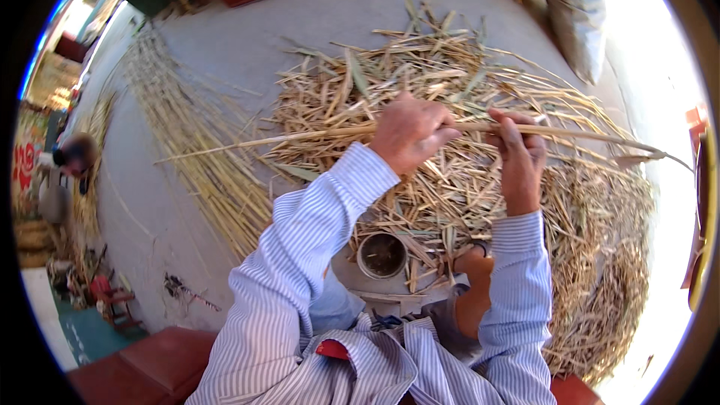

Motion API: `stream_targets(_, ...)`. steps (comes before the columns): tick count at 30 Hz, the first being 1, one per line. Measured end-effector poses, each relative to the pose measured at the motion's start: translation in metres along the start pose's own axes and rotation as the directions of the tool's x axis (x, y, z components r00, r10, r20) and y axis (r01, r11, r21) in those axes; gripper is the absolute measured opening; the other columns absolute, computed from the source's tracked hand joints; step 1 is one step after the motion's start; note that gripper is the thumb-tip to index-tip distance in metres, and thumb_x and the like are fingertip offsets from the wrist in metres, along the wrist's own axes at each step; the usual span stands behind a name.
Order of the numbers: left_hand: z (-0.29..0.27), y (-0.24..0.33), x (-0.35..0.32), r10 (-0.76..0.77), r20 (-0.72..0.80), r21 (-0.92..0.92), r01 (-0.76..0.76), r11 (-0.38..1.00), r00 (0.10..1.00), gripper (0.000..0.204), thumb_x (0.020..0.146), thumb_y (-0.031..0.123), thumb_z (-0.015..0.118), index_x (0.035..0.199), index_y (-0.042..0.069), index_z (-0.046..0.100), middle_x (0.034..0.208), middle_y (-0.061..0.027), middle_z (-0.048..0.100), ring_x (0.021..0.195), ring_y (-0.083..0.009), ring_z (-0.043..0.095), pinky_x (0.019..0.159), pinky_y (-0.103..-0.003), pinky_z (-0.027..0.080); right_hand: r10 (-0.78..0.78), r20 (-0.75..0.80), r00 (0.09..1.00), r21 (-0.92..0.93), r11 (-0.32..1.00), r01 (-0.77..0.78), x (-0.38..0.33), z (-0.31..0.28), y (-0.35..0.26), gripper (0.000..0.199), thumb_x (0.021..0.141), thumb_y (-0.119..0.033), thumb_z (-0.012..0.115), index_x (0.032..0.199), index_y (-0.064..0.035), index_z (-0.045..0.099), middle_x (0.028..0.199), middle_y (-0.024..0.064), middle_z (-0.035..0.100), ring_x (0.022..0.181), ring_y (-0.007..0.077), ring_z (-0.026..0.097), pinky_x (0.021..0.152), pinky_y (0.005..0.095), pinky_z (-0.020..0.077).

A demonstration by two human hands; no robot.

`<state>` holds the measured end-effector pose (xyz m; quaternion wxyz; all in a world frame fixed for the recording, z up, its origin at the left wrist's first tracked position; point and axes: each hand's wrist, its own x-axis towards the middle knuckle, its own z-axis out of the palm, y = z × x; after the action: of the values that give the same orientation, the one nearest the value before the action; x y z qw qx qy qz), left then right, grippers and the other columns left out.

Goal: The person sits on the floor and repeatedly picks up dried plant stems, strips off leaves or outer layers by hand, and places the processed stems into a pile. The person handles the stems one at a time and continues the repetitive stripping motion throughout the clip.

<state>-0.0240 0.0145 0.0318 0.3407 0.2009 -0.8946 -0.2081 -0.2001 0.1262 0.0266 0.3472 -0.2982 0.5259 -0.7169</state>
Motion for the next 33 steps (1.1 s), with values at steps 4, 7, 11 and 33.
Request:
stream_targets(4,0.001,-0.007,-0.007,-0.03,-0.032,-0.041,0.029,0.999,0.999,0.021,0.08,0.029,0.072,0.083,0.011,0.064,0.07,-0.0029,0.064,0.066,-0.0222,0.06,0.066,-0.039,0.039,-0.042,0.0,0.999,-0.024,0.999,0.042,0.001,-0.004,0.005,0.02,0.094,-0.018,0.062,0.104,-0.0009,0.062,0.098,0.0131,0.07,0.083,0.0147,0.067,0.07,0.0242,0.0556)
stream_targets(7,0.006,-0.005,-0.015,0.015,-0.098,-0.002,-0.016,1.0,0.995,0.021,0.078,0.028,0.075,0.088,0.012,0.066,0.071,-0.0018,0.06,0.071,-0.0198,0.059,0.07,-0.038,0.039,-0.07,-0.067,0.995,-0.053,0.996,0.066,-0.003,0.003,0.01,0.021,0.094,-0.021,0.063,0.101,-0.0009,0.063,0.094,0.013,0.07,0.079,0.0152,0.068,0.065,0.0234,0.0553)
stream_targets(11,0.007,0.0,-0.005,-0.088,-0.111,-0.205,0.064,0.977,0.99,0.015,0.076,0.022,0.077,0.08,0.009,0.07,0.066,-0.0053,0.065,0.061,-0.0212,0.063,0.058,-0.036,0.046,-0.081,-0.117,0.99,-0.09,0.993,0.071,-0.006,0.002,0.002,0.021,0.093,-0.021,0.064,0.098,0.0003,0.063,0.086,0.0121,0.07,0.07,0.0166,0.068,0.061,0.0239,0.0553)
stream_targets(33,0.024,0.003,-0.022,-0.327,-0.006,-0.245,0.316,0.917,0.945,0.018,0.075,0.019,0.08,0.084,0.007,0.071,0.069,-0.0083,0.067,0.062,-0.0229,0.061,0.061,-0.036,0.046,0.184,-0.232,0.955,0.022,0.983,-0.184,0.0,-0.03,-0.007,0.034,0.086,-0.03,0.074,0.095,0.0002,0.06,0.081,0.0104,0.069,0.066,0.0158,0.069,0.055,0.0214,0.0539)
